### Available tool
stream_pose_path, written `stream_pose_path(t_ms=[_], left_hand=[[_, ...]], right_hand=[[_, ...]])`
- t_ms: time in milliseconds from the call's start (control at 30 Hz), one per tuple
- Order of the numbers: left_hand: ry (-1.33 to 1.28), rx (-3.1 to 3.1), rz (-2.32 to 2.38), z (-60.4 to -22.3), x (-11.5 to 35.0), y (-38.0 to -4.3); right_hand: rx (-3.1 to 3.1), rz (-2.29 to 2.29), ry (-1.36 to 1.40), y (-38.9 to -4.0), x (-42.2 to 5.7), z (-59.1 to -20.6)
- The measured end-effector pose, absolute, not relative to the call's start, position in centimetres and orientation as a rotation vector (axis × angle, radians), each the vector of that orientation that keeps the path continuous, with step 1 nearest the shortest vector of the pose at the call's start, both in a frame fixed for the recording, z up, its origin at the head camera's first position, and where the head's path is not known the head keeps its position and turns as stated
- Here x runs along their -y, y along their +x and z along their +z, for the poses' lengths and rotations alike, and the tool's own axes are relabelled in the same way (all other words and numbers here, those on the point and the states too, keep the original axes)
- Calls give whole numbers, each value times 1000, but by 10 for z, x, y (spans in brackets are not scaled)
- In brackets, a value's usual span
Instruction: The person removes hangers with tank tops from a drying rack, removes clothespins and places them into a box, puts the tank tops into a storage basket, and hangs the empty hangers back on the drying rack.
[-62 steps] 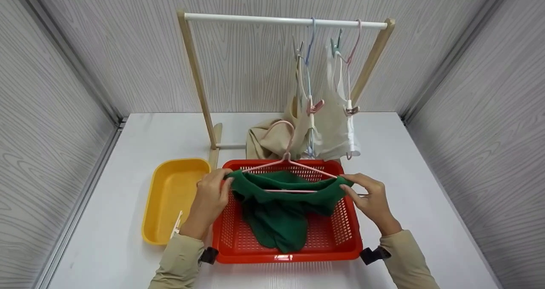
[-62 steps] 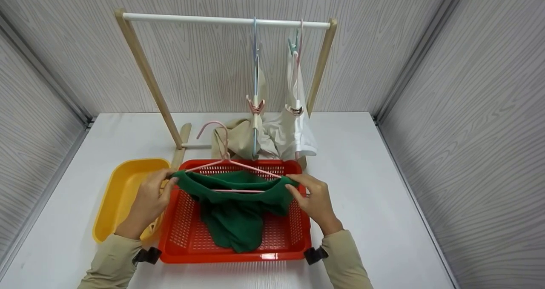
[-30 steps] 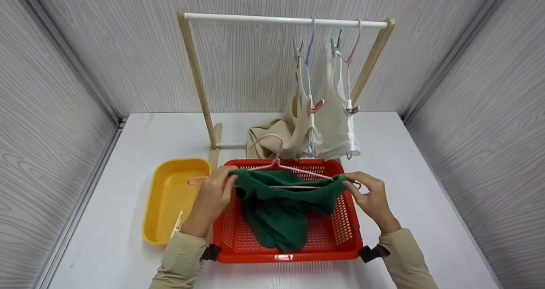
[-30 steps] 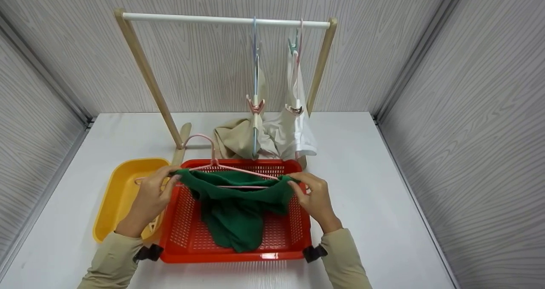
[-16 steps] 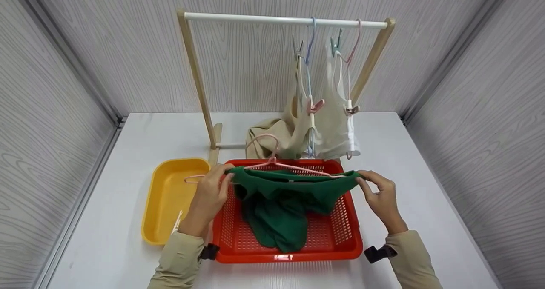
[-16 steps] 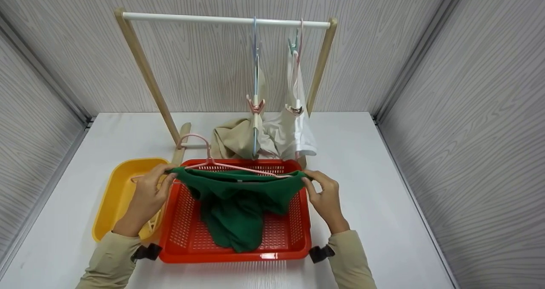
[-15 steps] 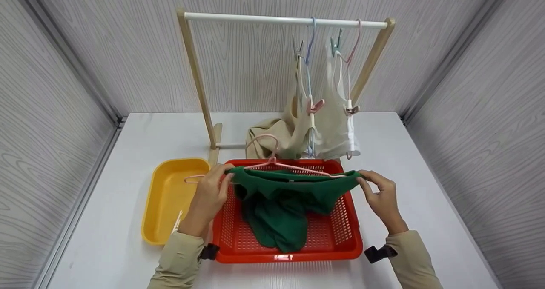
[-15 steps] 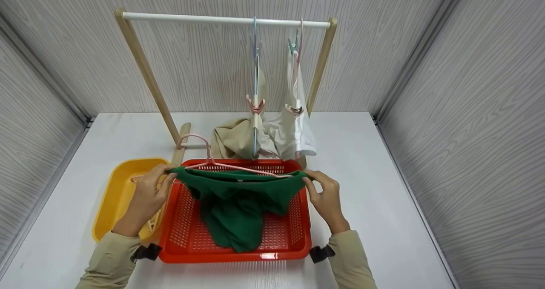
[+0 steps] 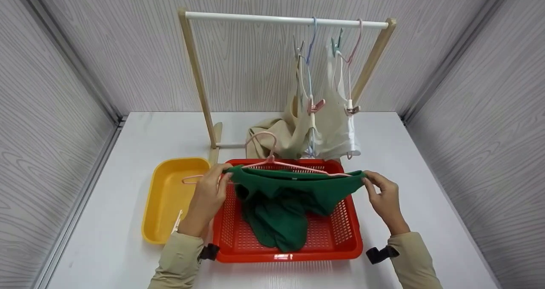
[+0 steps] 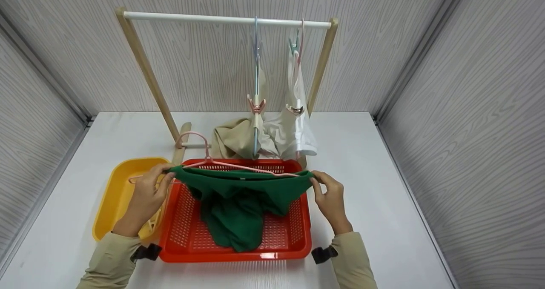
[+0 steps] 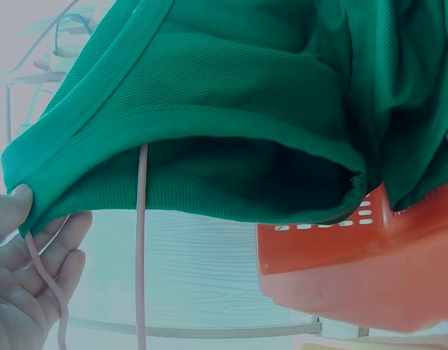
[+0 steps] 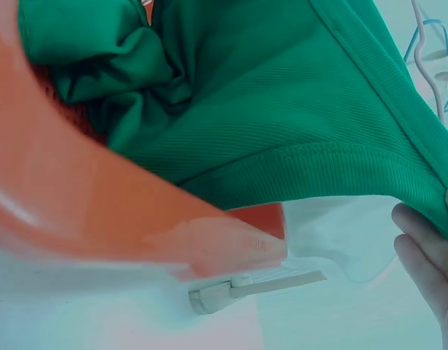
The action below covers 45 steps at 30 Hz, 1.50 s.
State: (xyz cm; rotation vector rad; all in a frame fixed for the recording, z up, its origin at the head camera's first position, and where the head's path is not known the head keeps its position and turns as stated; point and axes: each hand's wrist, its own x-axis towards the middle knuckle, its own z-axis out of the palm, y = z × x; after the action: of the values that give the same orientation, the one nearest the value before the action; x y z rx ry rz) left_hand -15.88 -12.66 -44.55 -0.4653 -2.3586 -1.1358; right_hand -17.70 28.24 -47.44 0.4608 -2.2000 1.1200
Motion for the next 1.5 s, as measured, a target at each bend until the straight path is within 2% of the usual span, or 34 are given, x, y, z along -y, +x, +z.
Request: stream_pose_path(t_ms=[467,833,1100,1367,1500], left_hand=[[-367,2363,-1206,-447,124,-158],[-401,2336,-1172,-446,111,-159],[-402,2349,-1199,-449,104,-160],[-415,2381,-1215,-451,100,-159],[-426,2407,-1226,-452,99,-157]], right_hand=[[2292,1124,390,-176,-289,-490],[2357,1187,480,-167,-285,-489],[2383,1297,674,-153,-274,-473],[2350,1530,958,-154,-280,-480],[2308,1619,992,-153,-283,-479]])
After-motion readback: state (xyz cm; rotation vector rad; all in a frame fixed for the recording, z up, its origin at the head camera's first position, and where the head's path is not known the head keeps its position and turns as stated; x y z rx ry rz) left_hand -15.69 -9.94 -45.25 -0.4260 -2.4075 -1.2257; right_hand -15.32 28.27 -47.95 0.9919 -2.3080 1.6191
